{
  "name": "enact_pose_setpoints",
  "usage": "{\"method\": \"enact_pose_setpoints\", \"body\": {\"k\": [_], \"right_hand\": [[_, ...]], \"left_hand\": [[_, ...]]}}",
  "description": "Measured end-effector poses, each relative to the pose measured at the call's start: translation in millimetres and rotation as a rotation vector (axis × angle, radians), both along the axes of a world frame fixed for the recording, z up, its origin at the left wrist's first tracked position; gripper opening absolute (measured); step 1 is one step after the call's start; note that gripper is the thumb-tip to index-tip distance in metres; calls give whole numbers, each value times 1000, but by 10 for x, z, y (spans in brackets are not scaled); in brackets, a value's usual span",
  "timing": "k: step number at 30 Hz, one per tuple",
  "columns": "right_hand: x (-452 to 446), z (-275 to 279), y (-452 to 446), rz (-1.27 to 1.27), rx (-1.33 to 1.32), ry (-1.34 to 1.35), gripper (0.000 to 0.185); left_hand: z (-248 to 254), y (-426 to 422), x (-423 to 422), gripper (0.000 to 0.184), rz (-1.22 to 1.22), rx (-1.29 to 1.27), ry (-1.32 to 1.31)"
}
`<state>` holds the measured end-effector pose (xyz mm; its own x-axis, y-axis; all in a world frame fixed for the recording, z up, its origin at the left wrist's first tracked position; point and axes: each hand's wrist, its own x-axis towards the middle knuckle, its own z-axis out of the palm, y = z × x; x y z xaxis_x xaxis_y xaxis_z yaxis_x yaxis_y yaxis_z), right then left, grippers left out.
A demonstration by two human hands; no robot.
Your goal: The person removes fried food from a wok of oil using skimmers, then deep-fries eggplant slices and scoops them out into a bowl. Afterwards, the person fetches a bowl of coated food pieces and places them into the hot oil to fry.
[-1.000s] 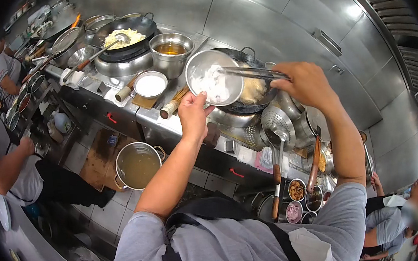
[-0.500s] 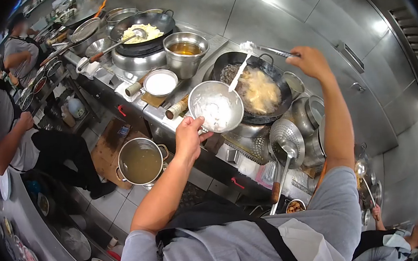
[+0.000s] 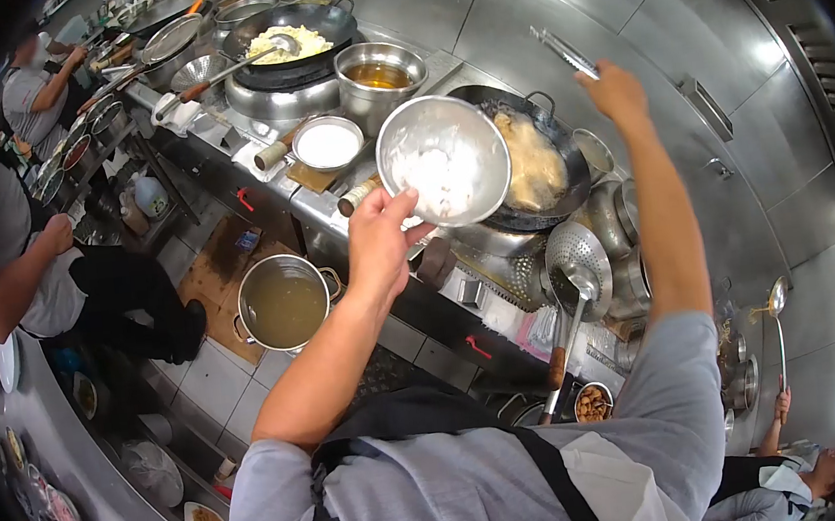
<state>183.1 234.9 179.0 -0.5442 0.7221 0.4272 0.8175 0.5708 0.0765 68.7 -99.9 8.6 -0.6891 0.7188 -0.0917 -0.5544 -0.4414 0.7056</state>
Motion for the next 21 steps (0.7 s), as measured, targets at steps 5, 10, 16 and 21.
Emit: {"method": "enact_pose_setpoints", "body": {"k": [5, 10, 16, 21], "right_hand": [[351, 664, -1547, 450, -126, -66, 45], [419, 655, -2441, 422, -82, -218, 38], [431, 518, -2461, 370, -14, -248, 34], [553, 468, -2390, 386, -41, -229, 34]], "left_hand": [[11, 164, -249, 14, 99, 116, 85], [47, 174, -220, 30, 163, 241, 137], [15, 205, -38, 31, 234, 231, 299], [-144, 261, -183, 28, 52, 141, 84]]}}
